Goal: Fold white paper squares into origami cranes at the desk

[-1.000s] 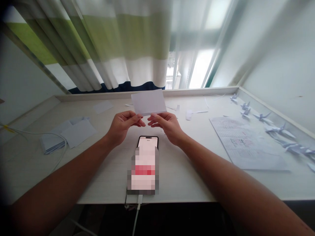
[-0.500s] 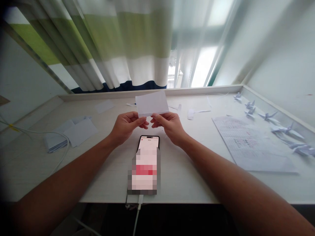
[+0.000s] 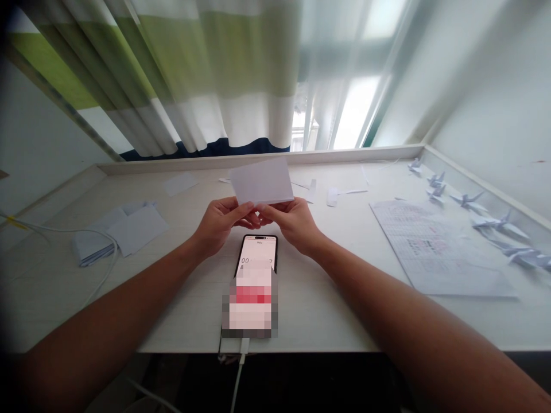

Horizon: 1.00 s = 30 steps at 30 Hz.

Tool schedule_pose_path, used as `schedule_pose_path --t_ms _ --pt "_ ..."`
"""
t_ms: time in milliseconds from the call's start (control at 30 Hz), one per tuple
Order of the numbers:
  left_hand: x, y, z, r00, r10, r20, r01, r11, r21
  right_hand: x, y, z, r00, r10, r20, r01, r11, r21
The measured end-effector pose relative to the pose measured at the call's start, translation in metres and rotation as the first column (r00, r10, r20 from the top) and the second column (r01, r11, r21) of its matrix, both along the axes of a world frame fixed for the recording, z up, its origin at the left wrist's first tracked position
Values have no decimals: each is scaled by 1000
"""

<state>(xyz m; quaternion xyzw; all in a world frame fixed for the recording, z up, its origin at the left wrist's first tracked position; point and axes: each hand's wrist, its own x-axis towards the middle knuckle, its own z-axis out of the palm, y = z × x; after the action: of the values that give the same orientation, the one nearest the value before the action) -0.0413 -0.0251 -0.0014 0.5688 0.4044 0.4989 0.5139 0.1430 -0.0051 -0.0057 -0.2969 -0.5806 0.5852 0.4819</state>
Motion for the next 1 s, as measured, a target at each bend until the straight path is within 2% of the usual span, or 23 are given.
schedule_pose_path --t_ms 133,200,267,333,367,433,467,533,667,833,1000 --pt "-4 3 2 996 84 -23 -82 994 74 7 10 3 999 -38 -31 37 999 -10" --pt "-11 9 4 983 181 14 -182 980 84 19 24 4 975 -189 -116 182 981 -69" --pt "-19 15 6 961 274 31 -276 957 93 30 38 6 915 -365 -174 350 930 -110" --pt "-23 18 7 948 315 37 -317 943 99 34 45 7 890 -425 -166 406 904 -137" --pt "-23 19 7 953 302 38 -304 947 103 32 43 6 910 -390 -139 372 917 -142" --pt "-20 17 5 966 256 46 -260 958 118 22 32 5 990 -130 -52 122 982 -141" --pt "-17 15 5 977 210 41 -213 970 119 16 24 4 999 -21 -40 16 991 -133" --pt "-12 10 3 994 105 37 -109 986 122 3 8 3 996 49 -74 -56 994 -95" --pt "-5 5 1 999 -11 30 8 995 99 -6 -7 3 999 -2 -41 1 999 -41" --pt "-4 6 0 1000 -23 0 23 996 83 -1 -2 6 998 -27 -58 23 998 -57" --pt "-6 8 -1 1000 14 -25 -12 998 60 7 10 6 972 -205 -118 199 978 -64"
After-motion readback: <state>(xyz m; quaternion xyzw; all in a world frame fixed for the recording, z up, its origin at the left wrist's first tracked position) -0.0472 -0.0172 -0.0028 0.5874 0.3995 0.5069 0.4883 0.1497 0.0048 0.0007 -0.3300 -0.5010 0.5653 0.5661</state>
